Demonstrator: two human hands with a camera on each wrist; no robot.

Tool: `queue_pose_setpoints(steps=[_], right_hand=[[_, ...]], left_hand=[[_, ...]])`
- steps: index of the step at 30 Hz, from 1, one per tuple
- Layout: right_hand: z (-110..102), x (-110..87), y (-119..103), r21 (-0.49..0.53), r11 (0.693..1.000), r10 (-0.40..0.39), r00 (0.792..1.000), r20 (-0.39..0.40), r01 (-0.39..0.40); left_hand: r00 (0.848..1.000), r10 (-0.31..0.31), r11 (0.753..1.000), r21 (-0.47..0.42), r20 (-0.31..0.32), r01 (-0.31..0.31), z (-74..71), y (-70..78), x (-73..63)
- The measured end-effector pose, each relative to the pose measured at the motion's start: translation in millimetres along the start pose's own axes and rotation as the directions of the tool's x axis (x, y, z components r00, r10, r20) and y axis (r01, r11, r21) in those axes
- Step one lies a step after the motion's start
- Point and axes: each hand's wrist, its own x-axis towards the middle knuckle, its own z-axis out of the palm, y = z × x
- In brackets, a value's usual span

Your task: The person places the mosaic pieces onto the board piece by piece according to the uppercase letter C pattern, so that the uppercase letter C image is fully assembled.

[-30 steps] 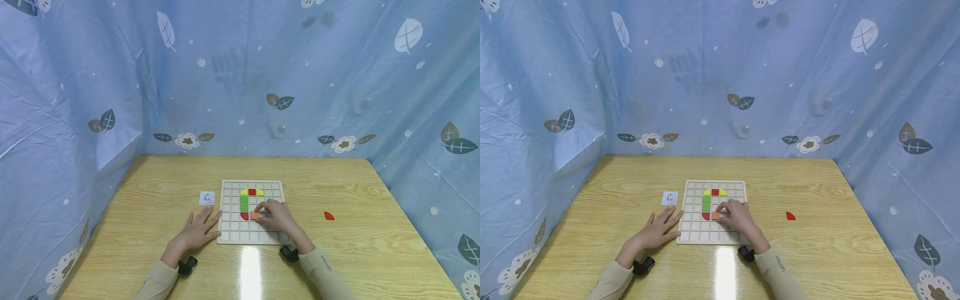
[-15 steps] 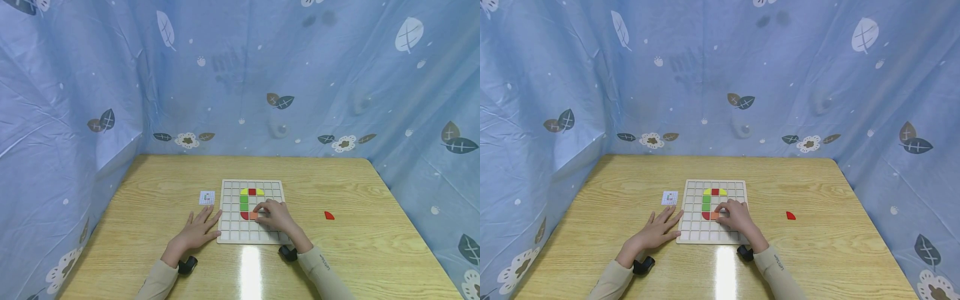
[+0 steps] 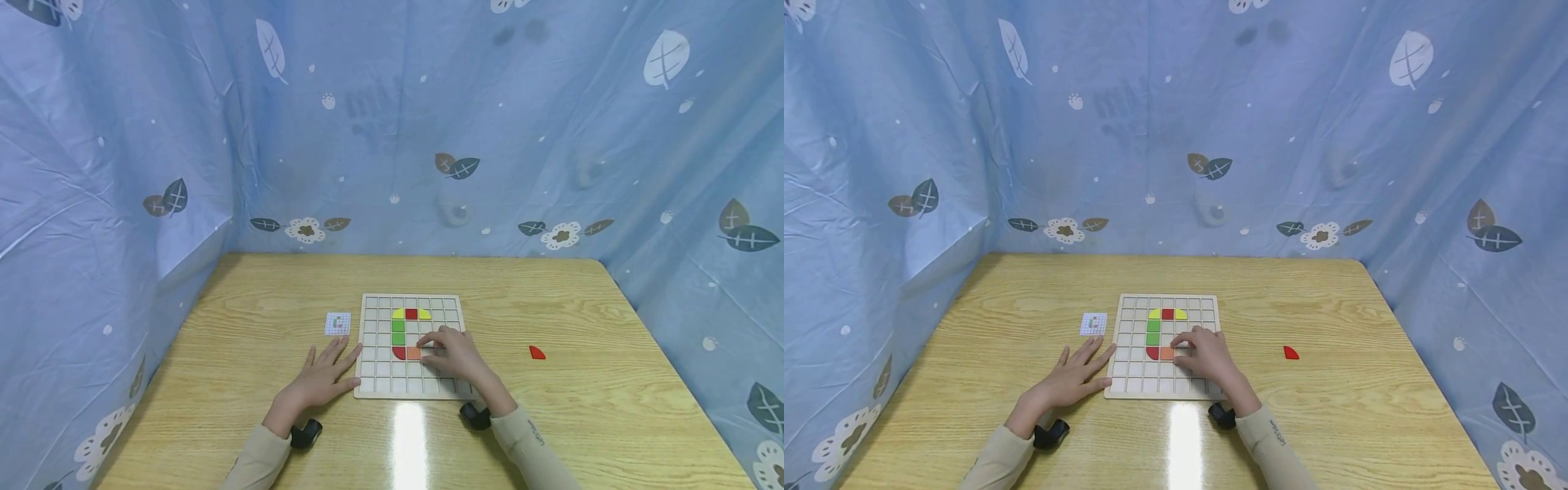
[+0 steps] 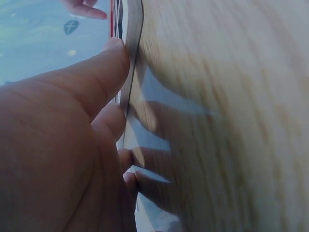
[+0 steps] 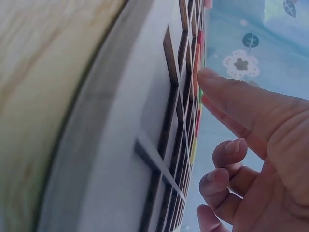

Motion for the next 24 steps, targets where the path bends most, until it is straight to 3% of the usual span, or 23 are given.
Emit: queue_pose_setpoints(steps=[16,24], right_hand=[[-18,-12.8,16,0.025,1.000,-0.010,0.999,-0.047,0.011],[-26,-20.4,28,0.009,0.998,-0.056,0.994,-0.092,0.058]], left_hand=[[1.000,0.000,1.000,-0.008,-0.002,0.000,0.5,1.1,-0.4],[1.000,0.000,1.000,-0.002,-0.007,0.000,0.5,1.5,-0.4]])
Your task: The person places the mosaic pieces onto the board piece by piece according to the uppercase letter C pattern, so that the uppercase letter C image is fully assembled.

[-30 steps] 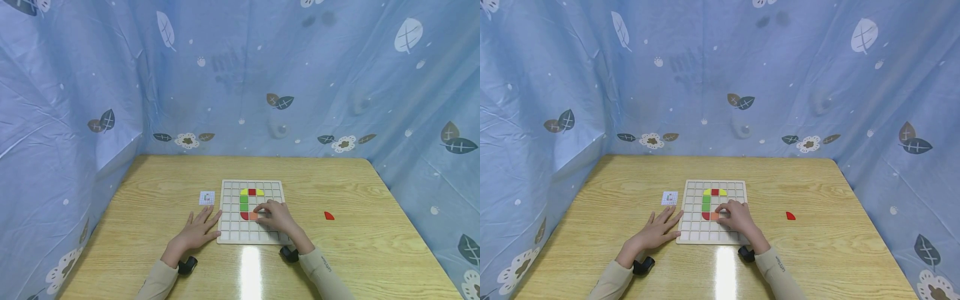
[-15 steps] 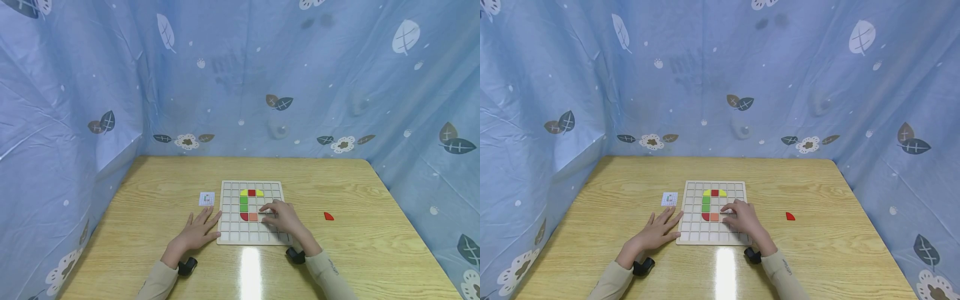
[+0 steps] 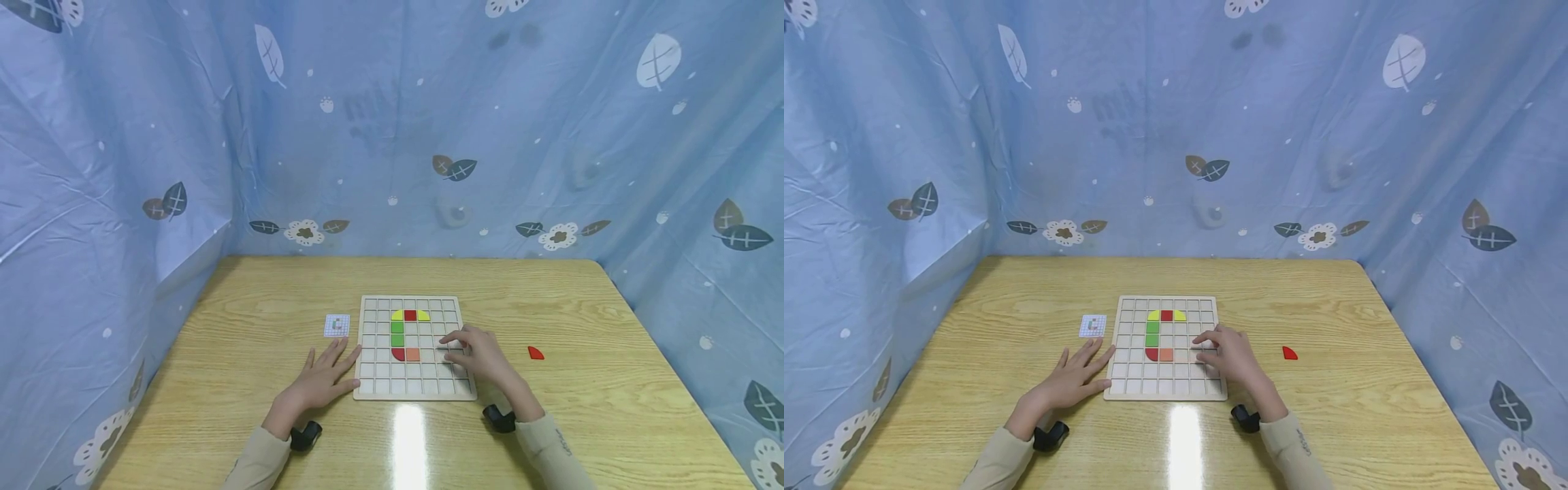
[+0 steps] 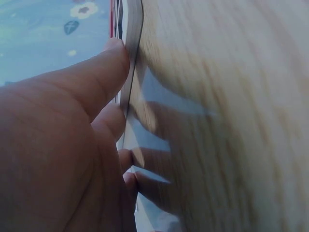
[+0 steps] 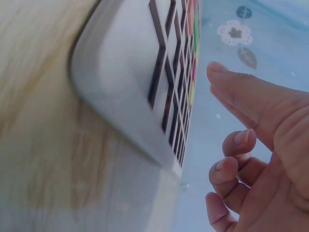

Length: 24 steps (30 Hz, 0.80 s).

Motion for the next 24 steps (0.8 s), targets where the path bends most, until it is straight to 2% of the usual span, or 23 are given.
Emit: queue_pose_setpoints(steps=[13,20,24], right_hand=[[-18,-16.5,30,0.006,0.999,-0.053,0.997,-0.060,0.053],[-25,-25.7,49,0.013,0.993,-0.117,0.988,-0.101,0.119],[-27,-31.3,60,0.009,0.994,-0.105,0.988,-0.109,0.106]], left_hand=[[1.000,0.005,1.000,-0.013,-0.003,-0.005,-1.0,1.8,-1.2],[1.000,0.002,1.000,-0.005,-0.004,-0.002,-1.1,1.5,-0.7],[1.000,0.007,1.000,-0.009,-0.006,-0.007,-1.0,1.5,-1.4]])
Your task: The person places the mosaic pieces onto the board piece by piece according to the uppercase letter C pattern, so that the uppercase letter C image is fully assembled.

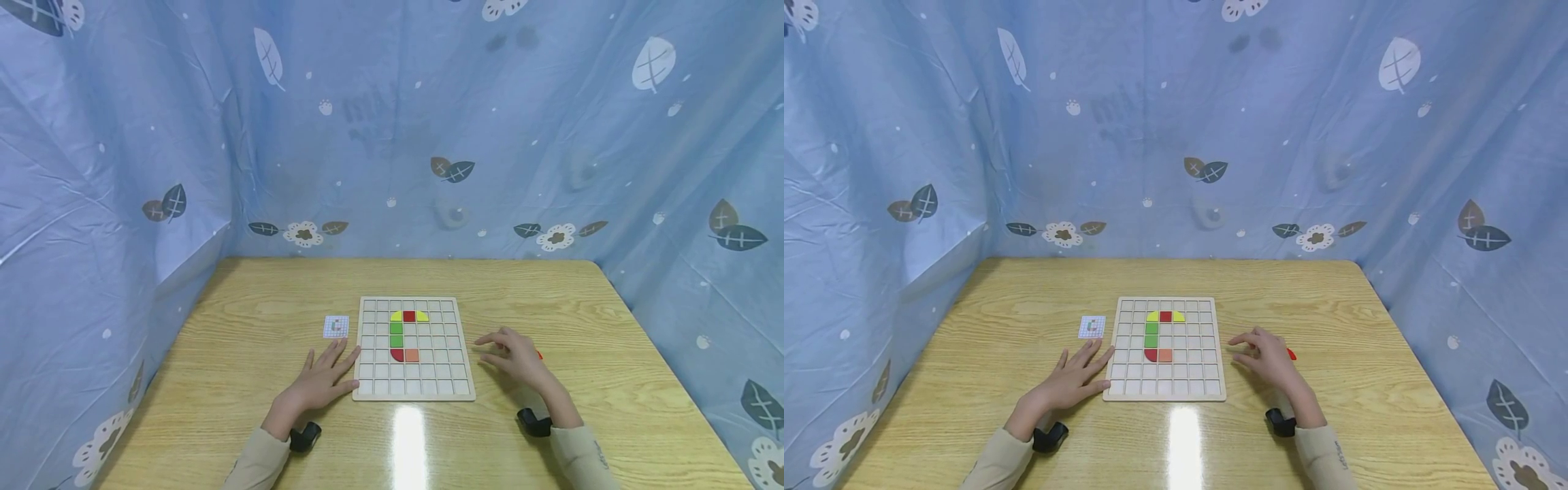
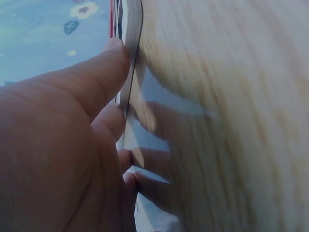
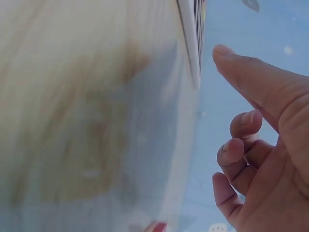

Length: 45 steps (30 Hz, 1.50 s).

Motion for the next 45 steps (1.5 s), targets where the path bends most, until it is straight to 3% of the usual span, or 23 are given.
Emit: queue_pose_setpoints(steps=[9,25,36,45], right_hand=[[-13,-14.5,17,-0.013,0.998,0.063,0.998,0.003,-0.063],[-35,-37.9,47,-0.063,0.998,0.027,0.999,-0.019,-0.029],[-55,-47.8,59,-0.077,0.996,0.059,0.995,0.074,-0.054],[-65,-51.0,70,-0.056,0.998,0.015,0.992,0.127,-0.008]], left_hand=[[1.000,0.002,1.000,-0.001,-0.009,-0.002,3.3,-2.1,1.2],[1.000,-0.010,1.000,0.012,-0.006,0.010,2.1,-1.8,1.0],[1.000,-0.009,1.000,0.012,-0.007,0.009,2.0,-1.7,0.6],[1.000,0.000,1.000,0.000,-0.004,0.000,2.2,-2.7,1.2]])
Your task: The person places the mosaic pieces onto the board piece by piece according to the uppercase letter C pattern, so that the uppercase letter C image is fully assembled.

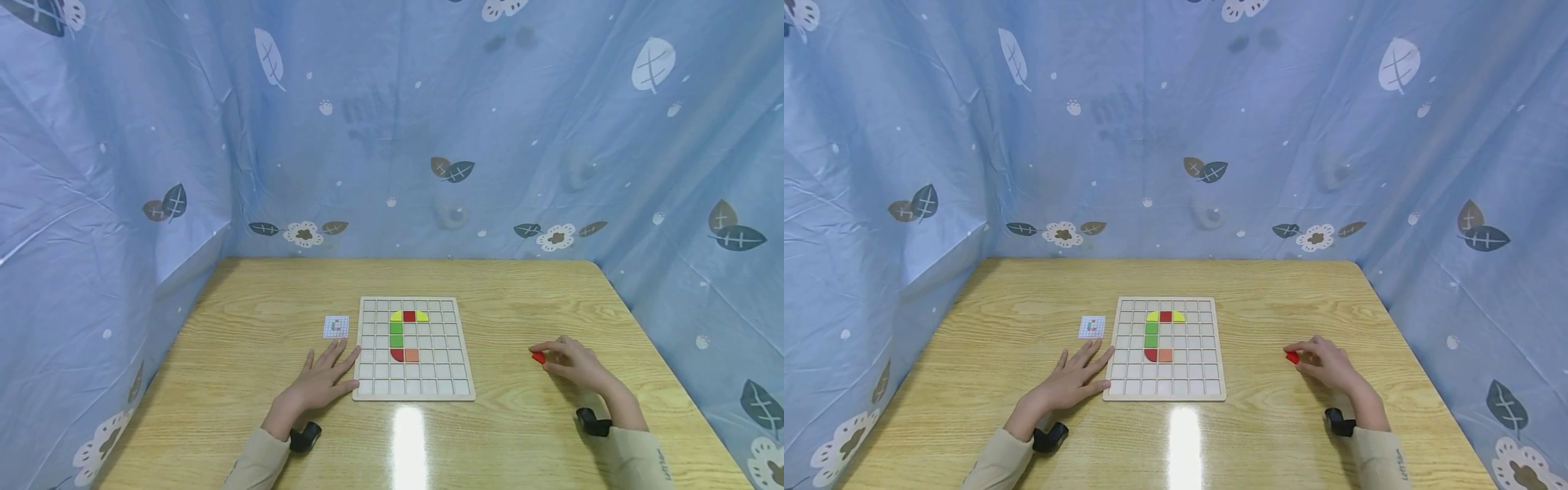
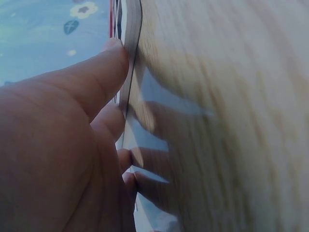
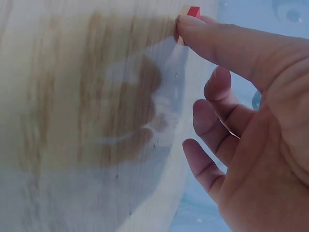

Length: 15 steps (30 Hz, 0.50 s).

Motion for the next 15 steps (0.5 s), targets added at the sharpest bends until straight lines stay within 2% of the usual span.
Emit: queue_pose_setpoints(steps=[5,11,15], right_hand=[[-0.6,0.6,3.2,0.012,1.000,-0.003,1.000,-0.007,0.003],[1.5,4.9,1.3,0.022,0.996,0.083,0.996,-0.026,-0.083],[5.4,7.5,-0.3,-0.001,0.996,0.093,0.995,-0.044,-0.093]], left_hand=[[1.000,-0.002,1.000,-0.003,0.000,0.002,0.6,-0.7,0.4],[1.000,-0.005,1.000,-0.004,0.001,0.005,0.4,-0.5,0.0],[1.000,-0.007,1.000,-0.001,0.001,0.007,0.5,-0.8,0.3]])
